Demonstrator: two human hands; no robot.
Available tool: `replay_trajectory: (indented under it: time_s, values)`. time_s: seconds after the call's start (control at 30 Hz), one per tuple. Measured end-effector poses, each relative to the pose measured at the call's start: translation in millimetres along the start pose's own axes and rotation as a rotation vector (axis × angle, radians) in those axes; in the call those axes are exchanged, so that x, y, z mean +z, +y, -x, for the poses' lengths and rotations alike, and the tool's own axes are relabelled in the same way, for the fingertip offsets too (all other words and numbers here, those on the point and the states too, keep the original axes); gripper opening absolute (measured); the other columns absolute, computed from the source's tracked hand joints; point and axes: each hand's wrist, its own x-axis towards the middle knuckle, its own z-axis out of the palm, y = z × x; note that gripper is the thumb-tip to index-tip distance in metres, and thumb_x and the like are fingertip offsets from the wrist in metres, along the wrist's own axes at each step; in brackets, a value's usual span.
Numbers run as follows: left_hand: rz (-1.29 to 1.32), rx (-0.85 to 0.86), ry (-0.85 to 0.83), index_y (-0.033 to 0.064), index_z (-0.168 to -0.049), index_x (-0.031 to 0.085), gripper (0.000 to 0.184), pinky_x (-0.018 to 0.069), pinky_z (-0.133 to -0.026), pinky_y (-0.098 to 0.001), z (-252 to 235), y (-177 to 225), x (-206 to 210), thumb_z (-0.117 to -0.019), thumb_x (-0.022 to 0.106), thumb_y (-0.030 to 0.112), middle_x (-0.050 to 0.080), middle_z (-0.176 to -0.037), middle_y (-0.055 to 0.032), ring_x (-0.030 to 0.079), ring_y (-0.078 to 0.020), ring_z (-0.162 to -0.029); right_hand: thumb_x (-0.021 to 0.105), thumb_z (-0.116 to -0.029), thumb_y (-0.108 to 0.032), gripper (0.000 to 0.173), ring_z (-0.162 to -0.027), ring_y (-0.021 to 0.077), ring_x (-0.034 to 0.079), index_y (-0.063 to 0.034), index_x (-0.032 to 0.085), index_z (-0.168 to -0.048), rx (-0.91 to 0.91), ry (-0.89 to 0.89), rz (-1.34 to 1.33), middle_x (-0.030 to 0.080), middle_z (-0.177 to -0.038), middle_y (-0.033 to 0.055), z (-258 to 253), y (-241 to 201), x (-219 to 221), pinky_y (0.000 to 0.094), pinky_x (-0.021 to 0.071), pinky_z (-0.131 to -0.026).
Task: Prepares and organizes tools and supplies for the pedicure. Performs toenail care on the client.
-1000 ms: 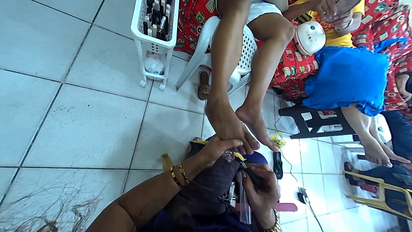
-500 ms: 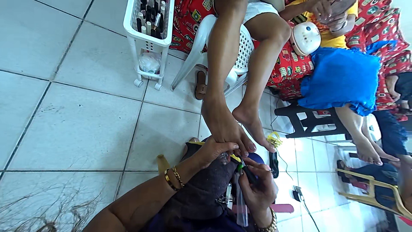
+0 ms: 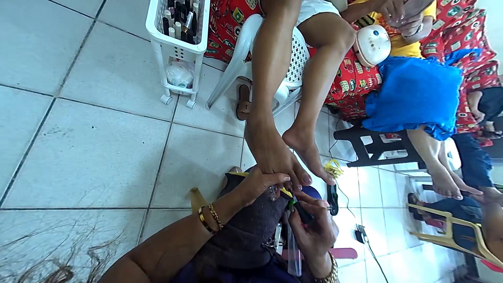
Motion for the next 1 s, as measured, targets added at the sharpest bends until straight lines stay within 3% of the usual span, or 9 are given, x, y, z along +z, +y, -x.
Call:
replay_trajectory:
  time_s: [0.13,0.33,0.6,1.0]
  values:
    - [-0.003,0.0,0.001,0.009,-0.089,0.067,0.012,0.0555,-0.062,-0.0212,0.1,0.4,0.2,-0.0966,0.058,0.004,0.068,-0.073,0.0016,0.064,-0.0062,-0.062,0.063,-0.0885,-0.015,0.011,-0.095,0.0037,0.071,-0.0075,0.056,-0.094,0.033,-0.005,-0.026,0.075,-0.1,0.0066,0.0,0.1,-1.8,0.0144,0.0552,-0.079]
    - [0.01,-0.019,0.007,0.0088,-0.089,0.067,0.011,0.0553,-0.061,-0.0213,0.1,1.2,-0.1,-0.0958,0.059,0.004,0.068,-0.072,0.001,0.064,-0.0068,-0.061,0.066,-0.0903,-0.016,0.015,-0.1,0.0007,0.07,-0.0156,0.06,-0.104,0.108,0.009,-0.179,0.073,-0.1,-0.0048,-0.8,0.7,-3.6,0.0168,0.0575,-0.085]
    - [0.006,-0.011,0.006,0.0085,-0.089,0.067,0.012,0.0558,-0.063,-0.021,0.1,1.9,0.3,-0.0957,0.058,0.003,0.068,-0.073,0.0016,0.064,-0.0062,-0.062,0.065,-0.0891,-0.013,0.013,-0.099,0.0005,0.07,-0.0083,0.058,-0.099,0.067,0.005,-0.102,0.075,-0.102,0.0021,-1.2,1.5,-1.0,0.0138,0.0553,-0.083]
    - [0.001,-0.014,-0.022,0.0092,-0.088,0.067,0.014,0.0551,-0.062,-0.0209,-1.3,-0.8,-2.8,-0.0963,0.057,0.005,0.068,-0.072,0.0013,0.064,-0.0059,-0.062,0.065,-0.0884,-0.015,0.012,-0.097,0.0024,0.071,-0.0075,0.058,-0.094,0.077,-0.021,-0.106,0.076,-0.1,0.0047,-1.4,1.5,-3.8,0.0145,0.0561,-0.08]
